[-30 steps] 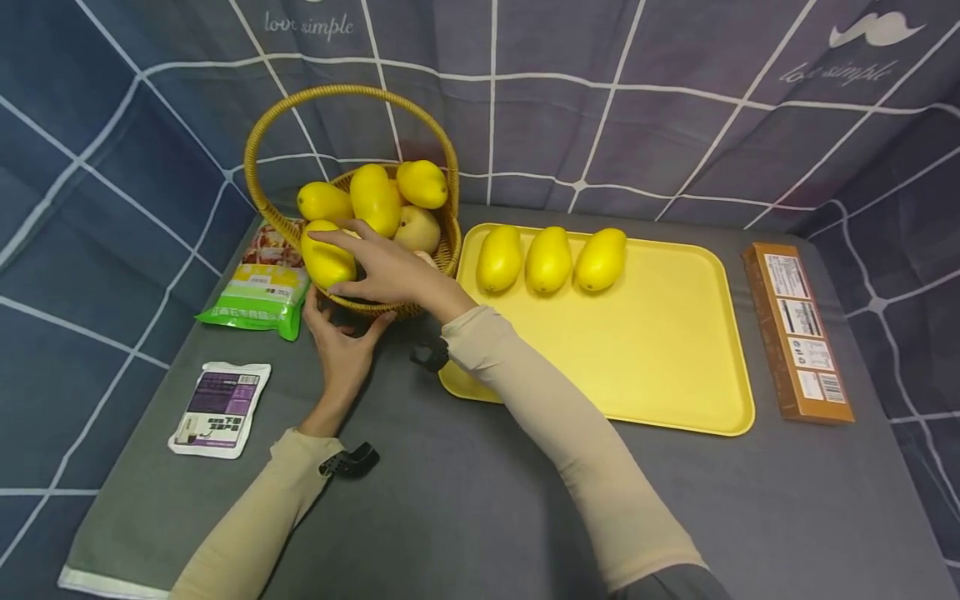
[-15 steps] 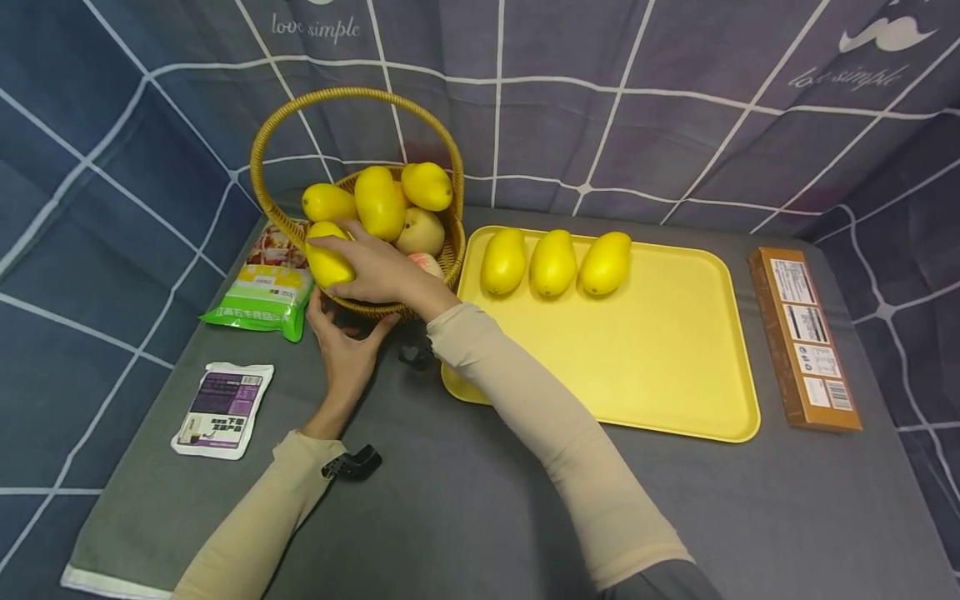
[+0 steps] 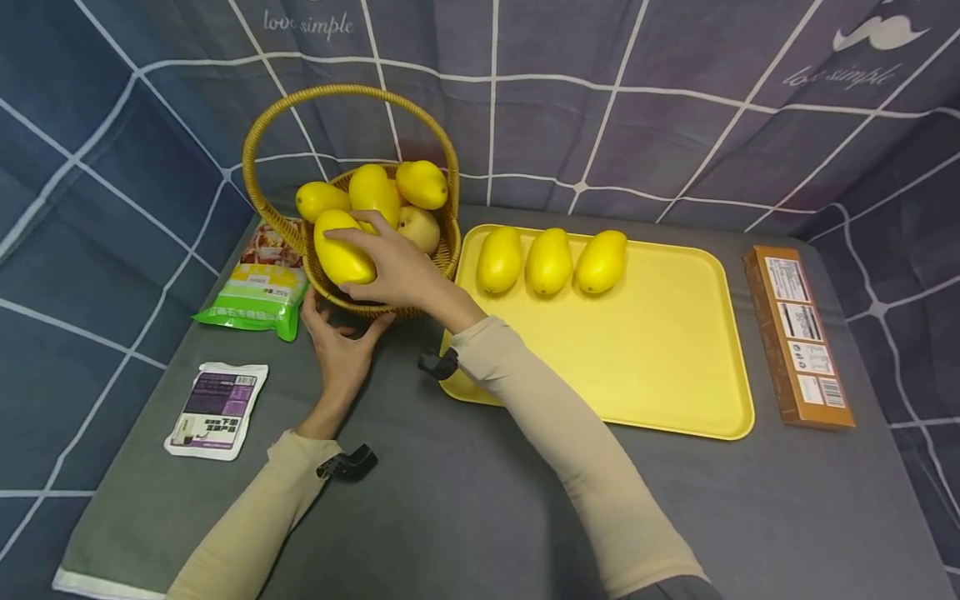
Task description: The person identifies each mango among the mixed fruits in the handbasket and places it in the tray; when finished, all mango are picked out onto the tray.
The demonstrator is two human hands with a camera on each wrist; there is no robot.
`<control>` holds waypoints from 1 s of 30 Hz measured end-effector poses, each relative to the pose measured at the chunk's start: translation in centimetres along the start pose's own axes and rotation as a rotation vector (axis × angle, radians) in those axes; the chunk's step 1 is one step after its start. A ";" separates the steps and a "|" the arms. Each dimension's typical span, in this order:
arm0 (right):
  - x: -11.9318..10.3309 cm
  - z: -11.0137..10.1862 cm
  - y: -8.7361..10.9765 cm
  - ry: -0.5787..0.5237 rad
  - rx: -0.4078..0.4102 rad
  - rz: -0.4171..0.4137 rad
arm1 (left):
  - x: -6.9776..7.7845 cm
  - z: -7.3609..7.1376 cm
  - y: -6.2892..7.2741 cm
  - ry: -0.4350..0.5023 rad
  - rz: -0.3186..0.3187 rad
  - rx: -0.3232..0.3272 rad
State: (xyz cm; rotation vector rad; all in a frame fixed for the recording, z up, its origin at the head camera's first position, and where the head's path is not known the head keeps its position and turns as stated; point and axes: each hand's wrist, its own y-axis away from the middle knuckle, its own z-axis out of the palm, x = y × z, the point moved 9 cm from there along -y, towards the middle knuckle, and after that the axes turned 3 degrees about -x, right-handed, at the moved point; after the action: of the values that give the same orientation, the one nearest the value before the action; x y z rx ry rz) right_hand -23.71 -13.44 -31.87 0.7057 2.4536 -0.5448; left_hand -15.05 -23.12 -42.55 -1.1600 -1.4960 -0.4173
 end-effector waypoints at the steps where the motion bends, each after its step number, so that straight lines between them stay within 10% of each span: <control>1: 0.1 -0.2 0.3 0.002 0.014 -0.001 | 0.0 0.0 0.0 0.001 0.000 0.000; 30: 1.4 -5.2 10.2 -0.021 0.339 -0.037 | 0.1 0.1 0.2 0.011 -0.020 0.002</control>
State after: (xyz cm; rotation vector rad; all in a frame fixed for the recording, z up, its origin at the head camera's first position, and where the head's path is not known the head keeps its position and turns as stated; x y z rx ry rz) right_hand -20.72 -2.31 -30.92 0.7804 2.3831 -0.9922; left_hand -14.92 -22.95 -42.59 -1.1402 -1.4994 -0.4351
